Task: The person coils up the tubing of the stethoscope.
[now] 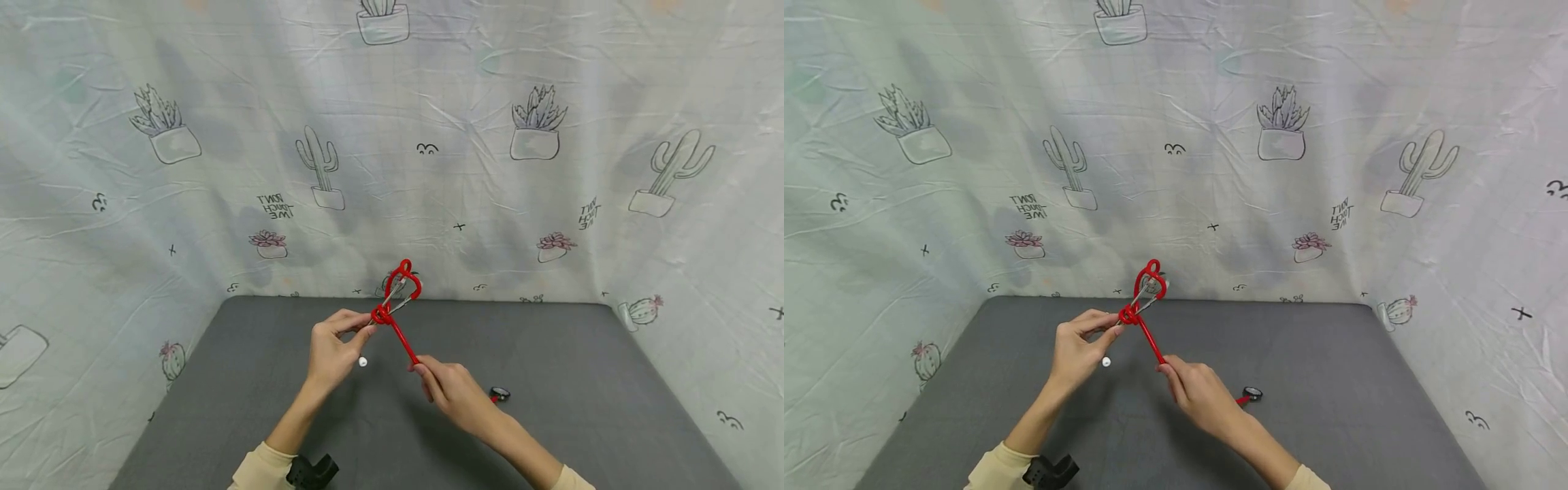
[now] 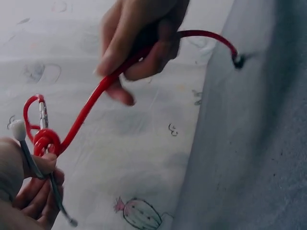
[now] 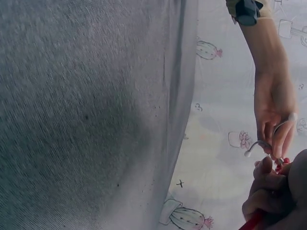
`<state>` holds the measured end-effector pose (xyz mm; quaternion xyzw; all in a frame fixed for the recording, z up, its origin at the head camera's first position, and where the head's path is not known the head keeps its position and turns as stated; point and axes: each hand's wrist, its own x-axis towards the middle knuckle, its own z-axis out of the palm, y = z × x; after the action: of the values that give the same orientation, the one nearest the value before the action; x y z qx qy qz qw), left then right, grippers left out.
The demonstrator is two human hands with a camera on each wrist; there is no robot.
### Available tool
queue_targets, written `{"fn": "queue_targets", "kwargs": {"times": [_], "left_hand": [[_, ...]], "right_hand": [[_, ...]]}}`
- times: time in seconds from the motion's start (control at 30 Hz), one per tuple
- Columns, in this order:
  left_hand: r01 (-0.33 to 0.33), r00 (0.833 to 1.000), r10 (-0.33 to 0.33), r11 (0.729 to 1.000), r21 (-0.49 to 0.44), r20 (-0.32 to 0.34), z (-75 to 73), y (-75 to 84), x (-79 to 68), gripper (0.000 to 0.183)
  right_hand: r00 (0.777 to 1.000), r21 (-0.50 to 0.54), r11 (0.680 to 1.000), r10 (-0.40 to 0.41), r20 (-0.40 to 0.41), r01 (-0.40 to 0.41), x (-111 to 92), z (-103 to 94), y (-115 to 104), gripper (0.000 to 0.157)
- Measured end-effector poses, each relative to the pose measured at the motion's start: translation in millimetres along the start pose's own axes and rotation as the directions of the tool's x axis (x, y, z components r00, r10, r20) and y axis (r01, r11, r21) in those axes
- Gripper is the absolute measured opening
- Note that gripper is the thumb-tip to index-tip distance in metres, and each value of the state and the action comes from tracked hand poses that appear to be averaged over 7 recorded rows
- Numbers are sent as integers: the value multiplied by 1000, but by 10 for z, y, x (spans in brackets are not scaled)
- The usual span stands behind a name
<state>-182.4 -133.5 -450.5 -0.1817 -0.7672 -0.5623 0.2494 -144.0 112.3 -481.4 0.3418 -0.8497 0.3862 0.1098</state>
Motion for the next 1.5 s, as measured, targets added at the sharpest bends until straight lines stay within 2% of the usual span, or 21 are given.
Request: {"fn": "queue_targets", "kwargs": {"times": [0.23,0.5,0.63,0.73,0.83,0.93,1.07,1.17,1.27,1.43,1.5], "left_hand": [[81,994,-81,997,-1,-72,-126,-99,61,19],[101,993,-96,992,79,-75,-150,-107,45,16],[112,993,-106,988,108,-52,-149,-133,39,15],[114,993,-112,983,141,-18,-160,-154,37,15],[94,995,-100,981,172,26,-182,-156,42,15],[71,993,-88,979,192,83,-207,-138,41,14],[43,984,-81,972,229,157,-225,-92,27,13],[31,977,-81,968,247,195,-211,-68,19,14],[37,966,-97,969,244,240,-187,-59,3,14],[19,931,-89,980,198,353,-183,-29,-30,13],[0,915,-70,985,175,398,-192,-12,-33,13]], "right_hand": [[998,25,1000,-19,54,18,-111,23,-27,20],[998,18,1000,-17,61,16,-153,21,-61,21],[997,-3,1000,-25,73,25,-163,-10,-98,20],[996,-68,996,-58,70,63,-161,-78,-145,16],[992,-182,976,-117,43,123,-144,-179,-201,12],[981,-317,930,-193,14,188,-120,-295,-246,8],[960,-439,861,-279,15,257,-76,-449,-298,19],[955,-448,849,-291,47,281,-39,-564,-347,21],[954,-416,860,-279,105,297,1,-678,-405,11],[934,-345,876,-266,240,338,58,-871,-498,8],[926,-330,876,-273,262,352,77,-949,-518,9]]}}
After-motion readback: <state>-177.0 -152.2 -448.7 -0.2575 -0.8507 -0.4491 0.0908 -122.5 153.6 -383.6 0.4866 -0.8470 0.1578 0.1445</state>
